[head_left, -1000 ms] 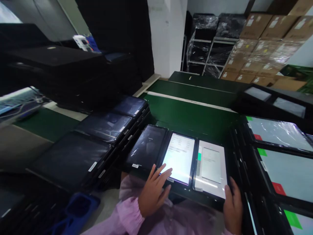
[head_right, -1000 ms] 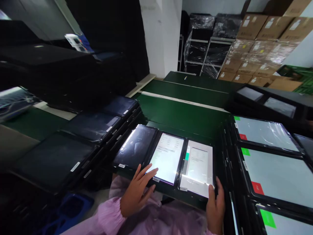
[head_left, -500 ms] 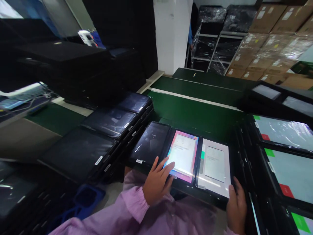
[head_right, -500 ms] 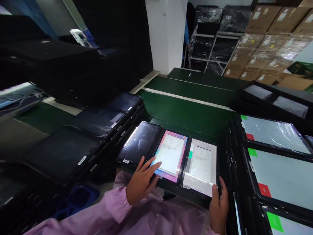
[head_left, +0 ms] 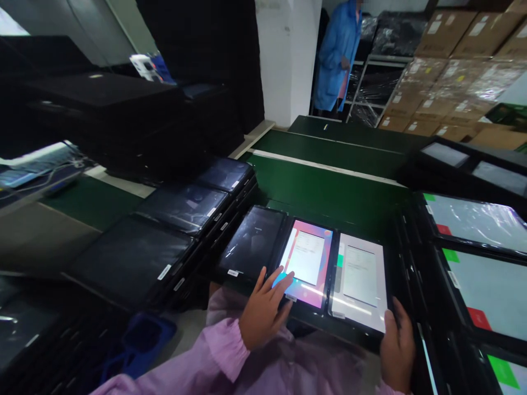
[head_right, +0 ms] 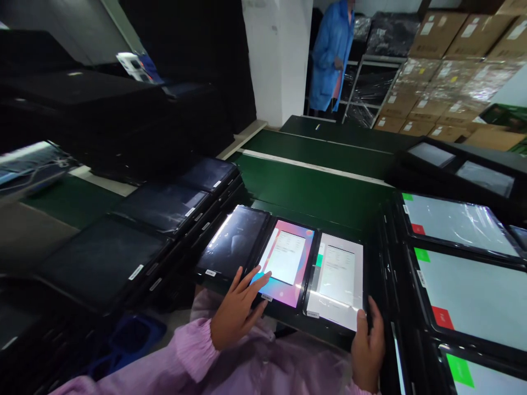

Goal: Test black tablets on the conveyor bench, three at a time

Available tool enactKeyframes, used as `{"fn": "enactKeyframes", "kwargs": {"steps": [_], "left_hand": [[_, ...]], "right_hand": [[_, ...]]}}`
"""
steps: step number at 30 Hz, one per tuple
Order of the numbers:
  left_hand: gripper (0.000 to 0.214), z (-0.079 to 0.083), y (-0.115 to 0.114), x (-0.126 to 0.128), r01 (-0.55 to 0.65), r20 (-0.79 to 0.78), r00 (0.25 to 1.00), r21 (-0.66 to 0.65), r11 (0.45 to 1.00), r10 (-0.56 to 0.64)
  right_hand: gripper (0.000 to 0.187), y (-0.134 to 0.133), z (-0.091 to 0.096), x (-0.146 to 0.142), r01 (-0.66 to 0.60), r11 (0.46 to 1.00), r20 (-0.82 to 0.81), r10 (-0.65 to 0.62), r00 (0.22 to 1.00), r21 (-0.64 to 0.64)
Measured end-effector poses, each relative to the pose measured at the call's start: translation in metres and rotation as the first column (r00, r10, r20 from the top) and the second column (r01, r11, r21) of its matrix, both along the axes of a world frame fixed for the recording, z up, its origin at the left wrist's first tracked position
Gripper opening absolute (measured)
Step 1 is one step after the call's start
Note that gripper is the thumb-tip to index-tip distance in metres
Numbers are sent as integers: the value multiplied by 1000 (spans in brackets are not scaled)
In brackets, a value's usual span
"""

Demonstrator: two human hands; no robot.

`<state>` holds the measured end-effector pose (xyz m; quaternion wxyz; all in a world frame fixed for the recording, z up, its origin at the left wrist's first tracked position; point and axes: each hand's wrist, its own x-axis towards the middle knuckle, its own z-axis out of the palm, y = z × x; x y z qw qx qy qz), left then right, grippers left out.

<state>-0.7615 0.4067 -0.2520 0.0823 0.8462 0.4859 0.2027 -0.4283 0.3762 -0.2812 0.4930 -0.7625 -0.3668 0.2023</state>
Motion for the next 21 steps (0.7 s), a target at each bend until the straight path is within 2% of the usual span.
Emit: {"fn": "enactKeyframes", "kwargs": {"steps": [2,5,7,10,12,13,15,17,19,21], "left_hand": [[64,1,-2,-1,-3,10,1000,-1,1000,3],[70,3,-3,-1,-28,29,999,-2,1000,28],[76,3,-2,3,-56,40,998,0,998,56],[82,3,2,17,-75,52,996,23,997,74],[79,6,3,28,-37,69,997,22,999,36],[75,9,3,33,7,85,996,5,1000,-8],[60,15,1,41,119,132,985,-52,991,-112],[51,19,-1,44,194,178,968,-95,976,-175],[53,19,-2,43,172,197,969,-103,980,-149],[60,16,-1,41,100,194,978,-84,991,-82]], "right_hand": [[82,-1,3,2,-18,1000,17,18,1000,11],[75,-3,15,-3,-118,992,202,107,973,44],[62,-3,23,-13,-258,964,368,218,904,64],[43,2,29,-32,-486,873,518,398,757,40],[38,7,28,-39,-582,813,576,476,665,0],[36,9,26,-39,-599,800,592,489,641,-12],[32,11,24,-32,-560,828,605,451,656,-9],[32,9,23,-20,-459,888,595,357,720,22],[35,6,24,-10,-378,925,562,294,773,36],[38,2,26,-6,-363,931,518,297,802,28]]}}
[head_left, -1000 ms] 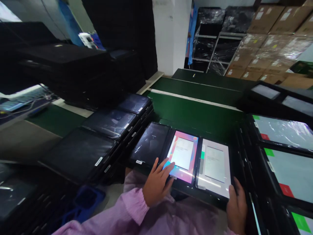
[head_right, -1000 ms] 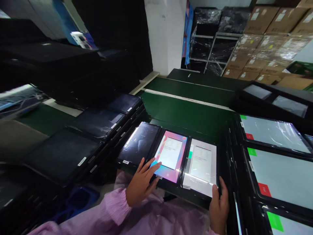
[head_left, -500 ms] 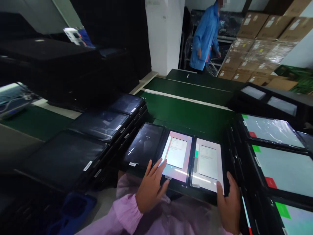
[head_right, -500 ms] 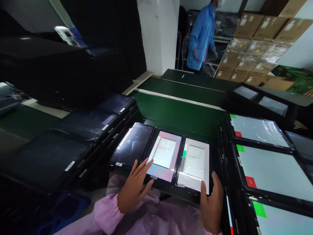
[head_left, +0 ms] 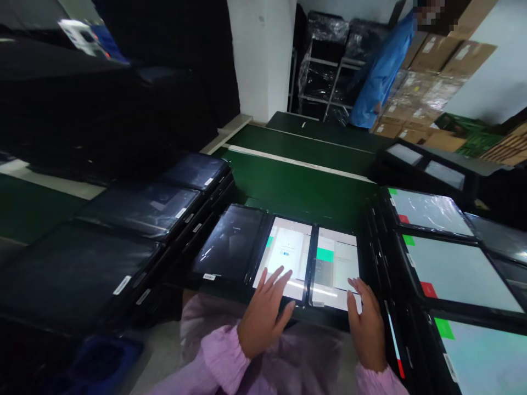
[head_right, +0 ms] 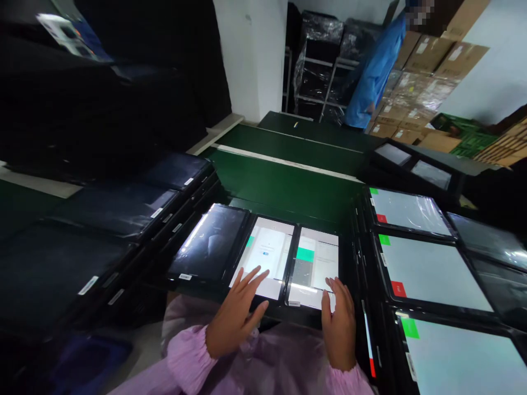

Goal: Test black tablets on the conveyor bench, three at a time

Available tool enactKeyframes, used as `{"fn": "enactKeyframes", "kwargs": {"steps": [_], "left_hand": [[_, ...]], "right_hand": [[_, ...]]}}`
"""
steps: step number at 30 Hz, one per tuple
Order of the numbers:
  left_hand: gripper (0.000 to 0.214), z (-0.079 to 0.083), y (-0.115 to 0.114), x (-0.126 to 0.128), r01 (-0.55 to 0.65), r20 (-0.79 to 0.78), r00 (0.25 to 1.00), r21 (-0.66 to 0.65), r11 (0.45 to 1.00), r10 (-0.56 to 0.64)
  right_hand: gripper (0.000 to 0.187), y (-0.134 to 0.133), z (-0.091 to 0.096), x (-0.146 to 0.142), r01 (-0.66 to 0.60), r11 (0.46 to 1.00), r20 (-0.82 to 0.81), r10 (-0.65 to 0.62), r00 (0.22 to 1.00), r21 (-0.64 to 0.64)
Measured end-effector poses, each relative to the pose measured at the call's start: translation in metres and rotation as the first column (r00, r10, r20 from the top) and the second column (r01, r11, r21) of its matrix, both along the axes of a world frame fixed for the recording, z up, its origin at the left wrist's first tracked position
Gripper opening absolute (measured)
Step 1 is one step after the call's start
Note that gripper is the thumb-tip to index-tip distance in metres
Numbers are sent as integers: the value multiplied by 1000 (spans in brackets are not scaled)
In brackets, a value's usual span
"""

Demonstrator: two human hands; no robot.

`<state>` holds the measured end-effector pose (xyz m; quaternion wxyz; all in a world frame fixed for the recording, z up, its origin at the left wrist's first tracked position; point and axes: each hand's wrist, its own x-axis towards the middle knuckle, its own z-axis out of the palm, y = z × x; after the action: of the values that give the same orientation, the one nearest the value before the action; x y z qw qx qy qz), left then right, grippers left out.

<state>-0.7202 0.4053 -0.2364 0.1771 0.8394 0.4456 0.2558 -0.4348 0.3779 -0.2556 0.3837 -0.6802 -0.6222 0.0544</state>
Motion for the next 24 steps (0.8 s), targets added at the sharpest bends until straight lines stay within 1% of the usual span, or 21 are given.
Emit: {"fn": "enactKeyframes", "kwargs": {"steps": [2,5,12,16,19,21,24], "left_hand": [[66,-5,1,-1,-52,-5,999,23,998,52],[70,-8,1,-1,-49,-20,999,37,998,50],[66,-3,0,6,-29,-41,999,14,999,30],[64,-5,3,8,-37,-36,999,18,999,37],[62,-7,7,10,-40,-35,999,19,999,41],[61,-6,9,12,-55,-27,998,21,998,55],[61,2,7,14,-51,-12,999,4,999,51]], "right_hand": [[39,-3,1,-2,-5,1000,-42,4,999,-30],[39,-5,2,-8,2,999,-85,-5,996,-42],[42,-6,2,-4,44,999,-113,-47,992,-29],[43,-6,7,-6,35,999,-117,-39,992,-35],[44,-5,9,-8,3,999,-95,-8,995,-48],[44,-5,9,-9,-8,999,-81,5,997,-41],[48,-5,7,-5,-17,1000,-68,16,998,-14]]}}
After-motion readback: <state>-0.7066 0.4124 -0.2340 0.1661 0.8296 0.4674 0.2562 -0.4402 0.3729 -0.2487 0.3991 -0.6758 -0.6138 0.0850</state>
